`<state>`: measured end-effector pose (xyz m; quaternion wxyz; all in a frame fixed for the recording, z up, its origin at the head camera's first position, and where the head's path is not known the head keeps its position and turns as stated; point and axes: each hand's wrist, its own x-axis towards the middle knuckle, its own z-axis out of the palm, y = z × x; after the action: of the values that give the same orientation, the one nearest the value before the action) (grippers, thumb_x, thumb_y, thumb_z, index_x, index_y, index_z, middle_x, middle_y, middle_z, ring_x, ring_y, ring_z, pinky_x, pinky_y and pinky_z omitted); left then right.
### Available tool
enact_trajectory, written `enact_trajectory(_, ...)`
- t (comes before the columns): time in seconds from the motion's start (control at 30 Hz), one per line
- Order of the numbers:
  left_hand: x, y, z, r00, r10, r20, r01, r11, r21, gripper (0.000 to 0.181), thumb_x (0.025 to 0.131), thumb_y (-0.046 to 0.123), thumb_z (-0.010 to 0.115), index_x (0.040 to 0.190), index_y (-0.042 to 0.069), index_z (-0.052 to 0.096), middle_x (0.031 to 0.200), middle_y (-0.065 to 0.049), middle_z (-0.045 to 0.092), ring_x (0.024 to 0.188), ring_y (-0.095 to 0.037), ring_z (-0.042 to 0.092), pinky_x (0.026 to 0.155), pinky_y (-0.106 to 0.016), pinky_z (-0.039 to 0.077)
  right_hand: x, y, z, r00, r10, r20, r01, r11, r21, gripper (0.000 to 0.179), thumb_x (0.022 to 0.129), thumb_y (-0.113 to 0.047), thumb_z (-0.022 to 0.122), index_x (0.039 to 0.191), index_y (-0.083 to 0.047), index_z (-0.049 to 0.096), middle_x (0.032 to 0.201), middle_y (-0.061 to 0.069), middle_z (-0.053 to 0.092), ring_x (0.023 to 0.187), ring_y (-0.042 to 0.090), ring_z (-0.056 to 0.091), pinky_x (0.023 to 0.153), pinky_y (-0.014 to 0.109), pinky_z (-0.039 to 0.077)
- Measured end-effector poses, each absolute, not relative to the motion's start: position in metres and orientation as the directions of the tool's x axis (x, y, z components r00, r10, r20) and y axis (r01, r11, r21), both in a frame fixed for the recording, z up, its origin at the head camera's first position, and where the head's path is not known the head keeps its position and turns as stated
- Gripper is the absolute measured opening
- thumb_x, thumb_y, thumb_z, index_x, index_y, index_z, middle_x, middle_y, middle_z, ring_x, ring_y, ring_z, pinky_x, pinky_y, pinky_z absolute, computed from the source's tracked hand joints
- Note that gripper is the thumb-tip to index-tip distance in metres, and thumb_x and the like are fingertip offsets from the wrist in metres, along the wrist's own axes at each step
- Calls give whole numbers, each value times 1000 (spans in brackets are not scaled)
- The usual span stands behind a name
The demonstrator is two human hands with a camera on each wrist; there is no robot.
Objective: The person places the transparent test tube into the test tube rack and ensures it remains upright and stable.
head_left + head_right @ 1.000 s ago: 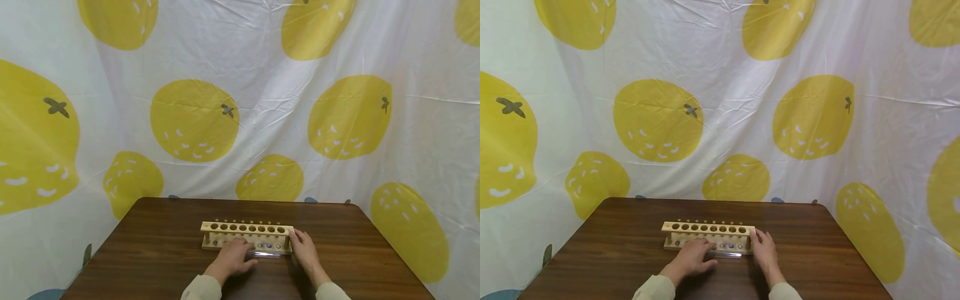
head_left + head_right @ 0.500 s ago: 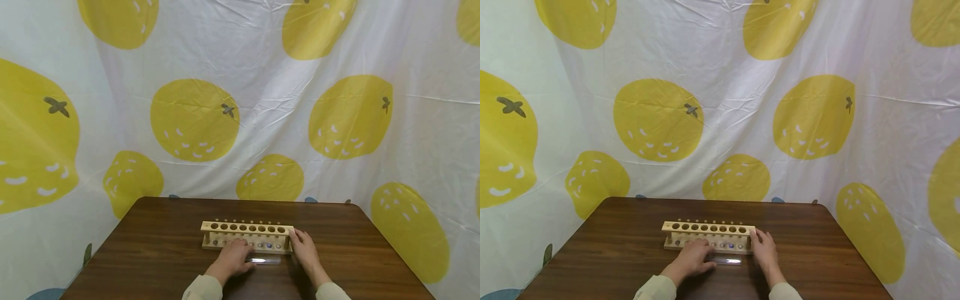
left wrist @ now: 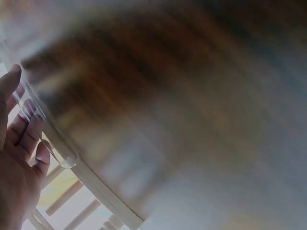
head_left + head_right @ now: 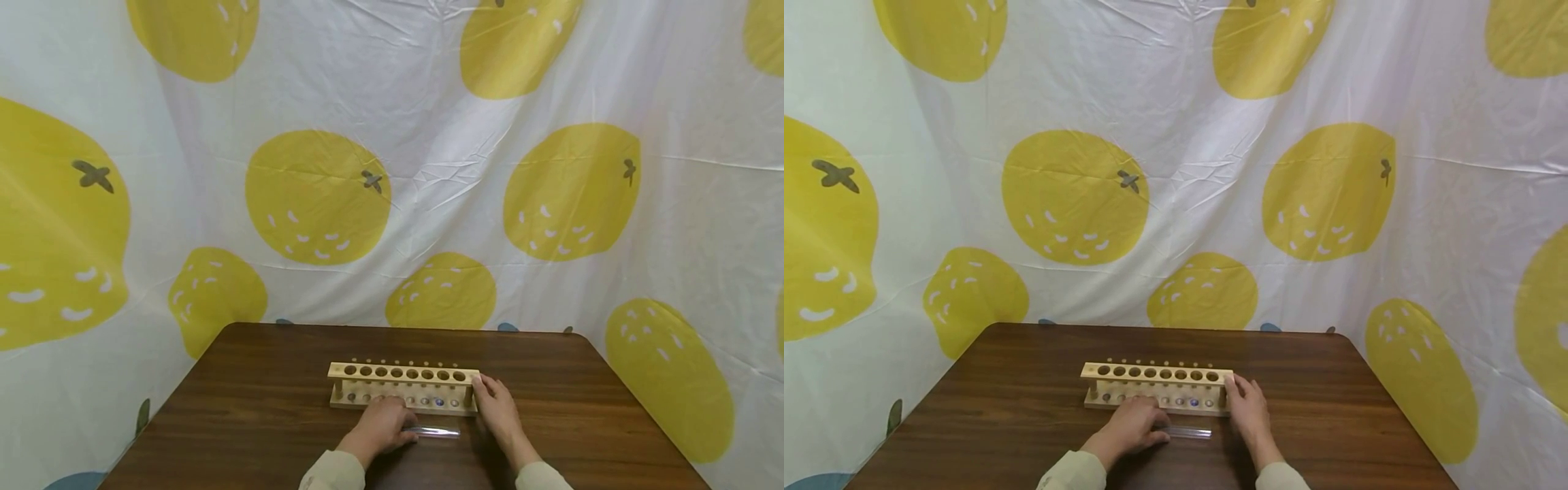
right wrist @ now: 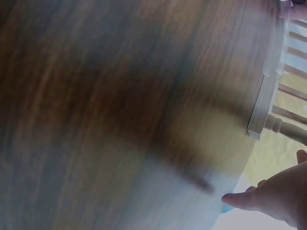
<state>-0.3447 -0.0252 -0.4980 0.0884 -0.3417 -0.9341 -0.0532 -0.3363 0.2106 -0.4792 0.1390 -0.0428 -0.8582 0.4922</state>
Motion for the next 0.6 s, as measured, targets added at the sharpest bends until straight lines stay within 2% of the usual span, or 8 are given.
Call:
enact_trajectory(0.2,-343,-26,-494,-751,626,210,650,758,63,23,78,47,66,95,31,69,77,14,52,74,-6,50,72,-34,41,-336,211,-480,-960,210,183,-59,487,-871,52,94,-39,45,128,1,50,136,26,37,132,41,19,105,55,16)
enact_trajectory(0.33,-341,-28,-487,-720,645,255,677,733,59,21,78,45,66,92,29,68,79,14,54,75,-6,51,73,-32,41,-336,211,-480,-962,206,180,-61,482,-874,52,94,-39,45,128,1,49,137,26,37,132,41,18,105,55,16)
enact_trajectory(0.6,-341,-35,-471,-714,628,309,676,733,71,17,77,43,67,85,28,67,73,15,53,69,-4,49,60,-25,39,-335,210,-478,-962,205,178,-65,464,-883,52,94,-38,45,128,1,49,136,26,37,132,42,18,105,54,16)
